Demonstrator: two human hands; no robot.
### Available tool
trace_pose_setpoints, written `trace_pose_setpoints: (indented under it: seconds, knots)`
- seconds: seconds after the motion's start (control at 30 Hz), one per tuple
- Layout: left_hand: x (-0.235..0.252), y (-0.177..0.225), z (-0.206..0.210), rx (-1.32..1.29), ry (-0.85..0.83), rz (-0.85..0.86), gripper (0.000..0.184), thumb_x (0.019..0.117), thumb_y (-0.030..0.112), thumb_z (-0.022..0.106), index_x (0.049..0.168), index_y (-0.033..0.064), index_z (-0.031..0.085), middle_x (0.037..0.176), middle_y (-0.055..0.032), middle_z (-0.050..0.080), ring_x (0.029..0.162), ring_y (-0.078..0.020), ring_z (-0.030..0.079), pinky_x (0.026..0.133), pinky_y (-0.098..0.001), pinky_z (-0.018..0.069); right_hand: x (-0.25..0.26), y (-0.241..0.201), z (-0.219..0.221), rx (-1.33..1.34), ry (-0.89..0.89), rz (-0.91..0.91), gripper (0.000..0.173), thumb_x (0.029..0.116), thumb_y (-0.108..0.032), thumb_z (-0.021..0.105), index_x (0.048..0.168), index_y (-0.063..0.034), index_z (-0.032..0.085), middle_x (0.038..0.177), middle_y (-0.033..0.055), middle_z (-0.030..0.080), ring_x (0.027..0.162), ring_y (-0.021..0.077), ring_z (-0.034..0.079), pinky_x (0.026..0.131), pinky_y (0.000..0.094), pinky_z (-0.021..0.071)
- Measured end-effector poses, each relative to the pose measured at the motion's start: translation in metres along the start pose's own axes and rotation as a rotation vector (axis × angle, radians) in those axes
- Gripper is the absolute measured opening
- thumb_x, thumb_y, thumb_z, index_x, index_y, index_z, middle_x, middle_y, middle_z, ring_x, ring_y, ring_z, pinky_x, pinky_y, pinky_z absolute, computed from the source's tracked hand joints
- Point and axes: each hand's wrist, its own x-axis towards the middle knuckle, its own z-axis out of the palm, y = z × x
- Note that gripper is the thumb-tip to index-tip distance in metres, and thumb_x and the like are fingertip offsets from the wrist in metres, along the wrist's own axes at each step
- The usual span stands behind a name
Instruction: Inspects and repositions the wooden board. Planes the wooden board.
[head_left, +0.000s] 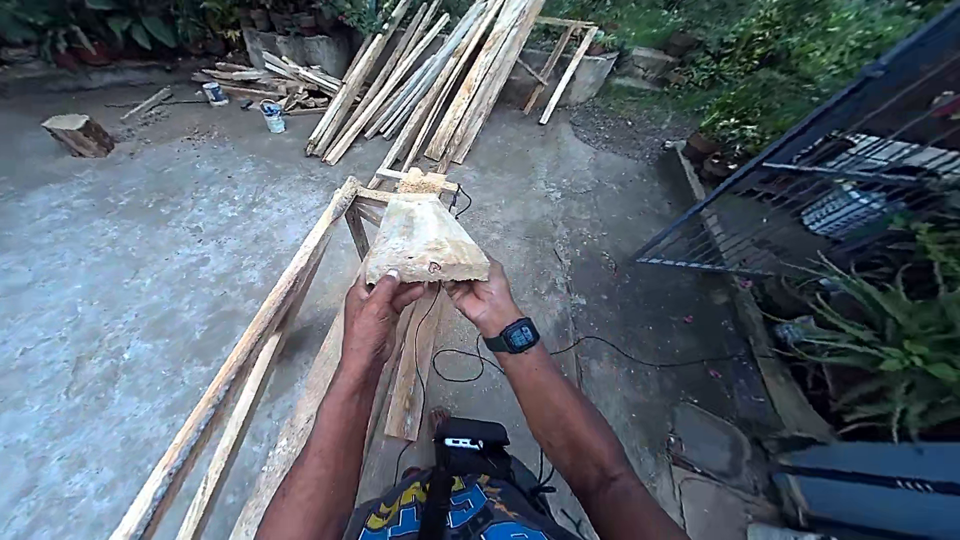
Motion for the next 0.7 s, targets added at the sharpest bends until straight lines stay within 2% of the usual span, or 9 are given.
trace_pose_setpoints:
  seconds: [0.17, 0.33, 0.7]
  knots:
    - [0.0057, 0.0011, -0.0030, 0.001, 0.015, 0.038, 0.016, 0.1049, 0.000, 0.040, 0.113, -0.0023, 0.054, 0.090, -0.0174, 0.073, 0.075, -0.0274, 0.075, 0.077, -0.0442, 0.0653, 0.0019, 0.0023, 0.0058, 0.005, 0.043, 0.047, 0.044, 0.1108, -0.044, 0.028, 0.119, -0.0121, 0.058, 0.098, 0.0113, 0.068, 0.066, 0.0189, 0.066, 0.049, 0.0286, 0.0533]
    - [0.0054, 0.0004, -0.0052, -0.011, 0.026, 0.031, 0.015, 0.1057, 0.002, 0.042, 0.114, -0.0015, 0.054, 0.093, -0.0175, 0.072, 0.077, -0.0279, 0.075, 0.078, -0.0446, 0.0650, 0.0013, 0.0041, 0.0033, -0.039, 0.005, 0.038, 0.048, 0.1110, -0.048, 0.025, 0.121, -0.0134, 0.057, 0.101, 0.0101, 0.068, 0.070, 0.0184, 0.067, 0.052, 0.0287, 0.0549]
    - [0.0036, -0.0013, -0.0035, -0.009, 0.035, 0.039, 0.015, 0.1049, 0.001, 0.041, 0.113, -0.0017, 0.053, 0.091, -0.0175, 0.072, 0.075, -0.0277, 0.075, 0.077, -0.0443, 0.0653, 0.0006, 0.0018, 0.0038, -0.032, 0.023, 0.052, 0.045, 0.1108, -0.046, 0.028, 0.118, -0.0129, 0.058, 0.098, 0.0102, 0.068, 0.067, 0.0179, 0.066, 0.050, 0.0281, 0.0538]
